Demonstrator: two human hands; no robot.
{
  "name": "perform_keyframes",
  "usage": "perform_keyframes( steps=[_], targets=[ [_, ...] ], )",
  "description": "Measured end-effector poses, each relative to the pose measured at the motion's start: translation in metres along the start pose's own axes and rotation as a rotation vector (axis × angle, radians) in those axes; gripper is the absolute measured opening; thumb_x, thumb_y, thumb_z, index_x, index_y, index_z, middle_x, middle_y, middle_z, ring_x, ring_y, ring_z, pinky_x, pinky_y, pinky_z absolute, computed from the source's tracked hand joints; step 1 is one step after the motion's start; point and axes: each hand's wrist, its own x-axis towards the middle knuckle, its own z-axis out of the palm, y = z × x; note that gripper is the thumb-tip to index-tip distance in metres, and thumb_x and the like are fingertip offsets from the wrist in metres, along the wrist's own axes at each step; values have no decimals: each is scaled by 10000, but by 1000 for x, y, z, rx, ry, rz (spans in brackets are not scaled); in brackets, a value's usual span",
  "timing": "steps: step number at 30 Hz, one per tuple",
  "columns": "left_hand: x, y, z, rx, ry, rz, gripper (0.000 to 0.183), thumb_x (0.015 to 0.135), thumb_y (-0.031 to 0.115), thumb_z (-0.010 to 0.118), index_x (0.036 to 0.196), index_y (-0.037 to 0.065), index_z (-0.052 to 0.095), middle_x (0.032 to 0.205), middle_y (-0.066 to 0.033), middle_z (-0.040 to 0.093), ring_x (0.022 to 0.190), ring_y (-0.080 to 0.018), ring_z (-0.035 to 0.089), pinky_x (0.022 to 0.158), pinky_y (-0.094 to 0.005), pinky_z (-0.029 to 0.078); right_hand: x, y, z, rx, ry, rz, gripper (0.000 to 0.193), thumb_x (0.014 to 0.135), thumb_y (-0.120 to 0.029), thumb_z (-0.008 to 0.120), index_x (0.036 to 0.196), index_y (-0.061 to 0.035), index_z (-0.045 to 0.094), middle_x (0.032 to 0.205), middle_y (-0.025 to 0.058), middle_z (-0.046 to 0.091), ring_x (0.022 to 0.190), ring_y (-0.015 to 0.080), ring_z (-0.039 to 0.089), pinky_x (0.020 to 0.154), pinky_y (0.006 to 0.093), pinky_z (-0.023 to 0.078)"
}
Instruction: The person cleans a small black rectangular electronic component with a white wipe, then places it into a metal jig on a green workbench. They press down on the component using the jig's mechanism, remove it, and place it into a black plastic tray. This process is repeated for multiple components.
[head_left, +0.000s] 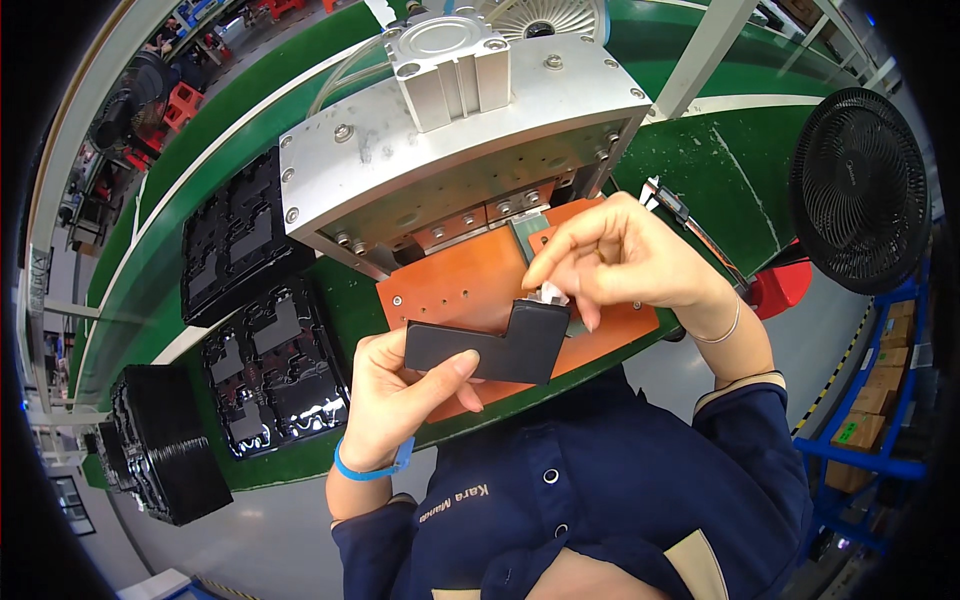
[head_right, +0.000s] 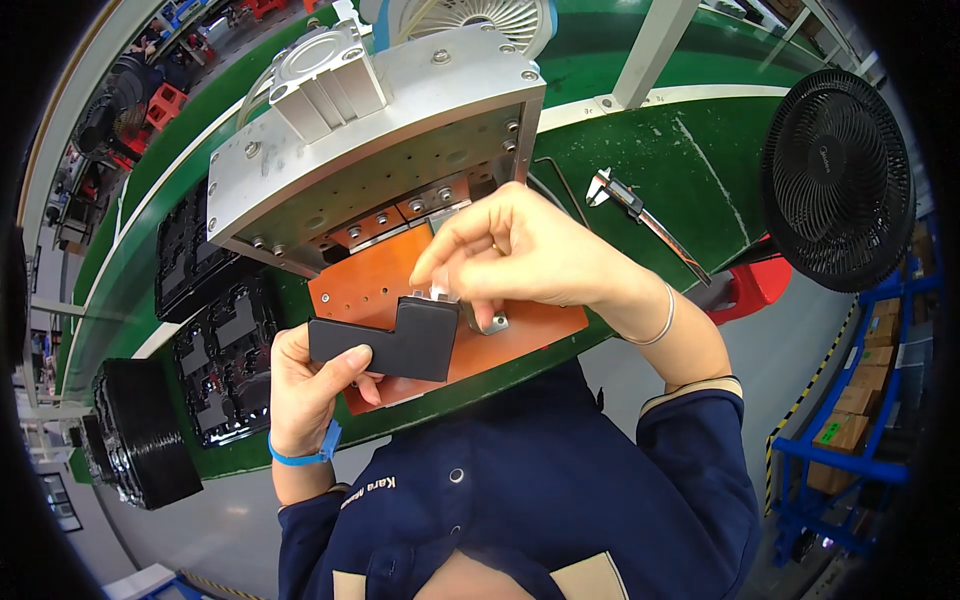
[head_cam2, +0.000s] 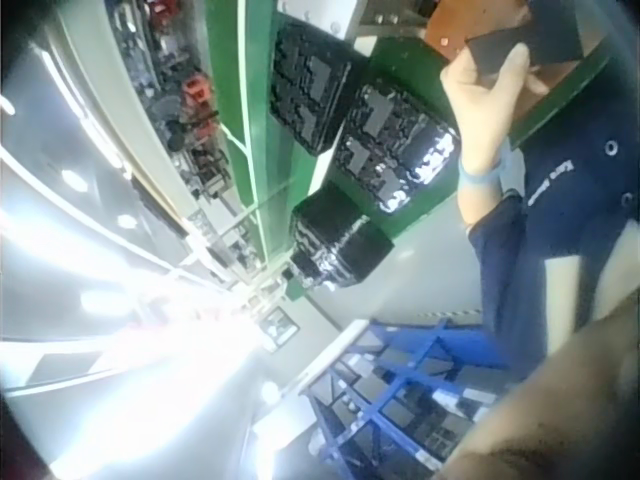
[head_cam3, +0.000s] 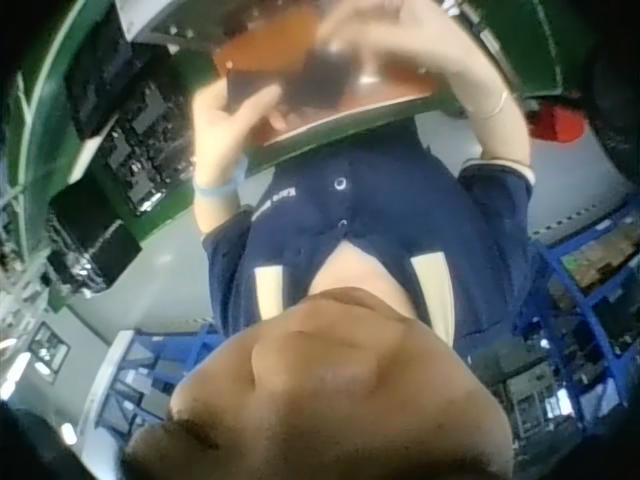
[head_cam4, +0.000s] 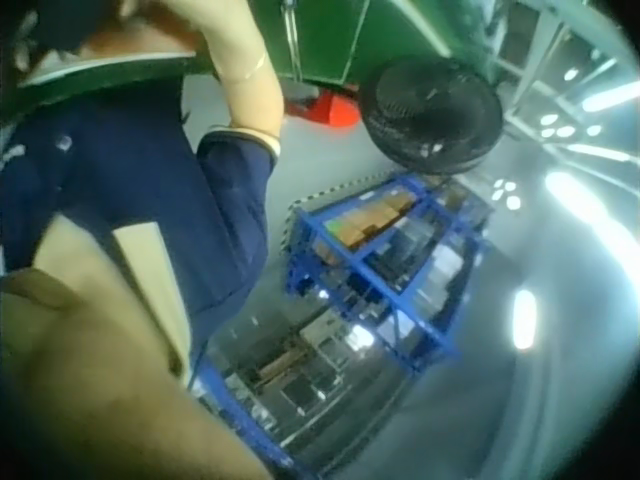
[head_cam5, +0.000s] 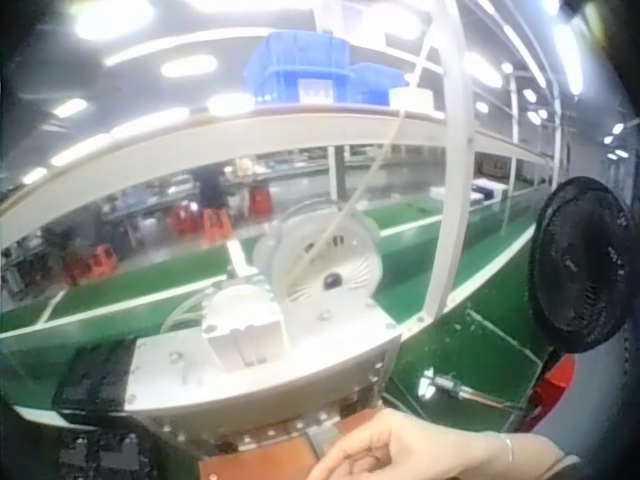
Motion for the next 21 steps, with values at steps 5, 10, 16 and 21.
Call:
perform_keyframes(
  steps=[5, 10, 16, 21],
  targets=[
    [0, -1, 0, 1, -86, 28, 209, 818, -7, 663, 1013, -74, 632, 918, -153, 677, 694, -178, 666, 655, -277, 552, -5, 7, 1, -142, -98, -10, 201, 757, -22, 757, 943, 23, 697, 811, 77, 704, 615, 97, 654, 556, 205, 503],
    [6, 1, -13, -67, -510, -330, 1222, 678, 890, 390, 1386, -105, 337, 1166, -216, 589, 995, -248, 616, 698, -320, 564, -17, 3, 10, -626, -142, -827, 99, 753, -82, 716, 847, -70, 686, 840, 39, 686, 733, 182, 667, 594, 272, 522],
    [8, -8, -4, -363, -417, -342, 308, 788, -43, 688, 1072, -29, 569, 1003, -179, 669, 875, -227, 669, 742, -336, 560, -19, 19, 19, -993, 96, -1099, 141, 719, -73, 701, 860, -67, 700, 1011, 69, 674, 791, 187, 647, 646, 285, 525],
    [10, 1, -5, -124, 13, -157, 186, 814, -20, 682, 960, -14, 566, 1030, -171, 670, 808, -173, 667, 707, -315, 564, -45, 54, -71, -1085, 964, -451, 252, 713, 18, 678, 964, -7, 665, 1051, 135, 642, 969, 332, 622, 836, 369, 507]
  ],
)
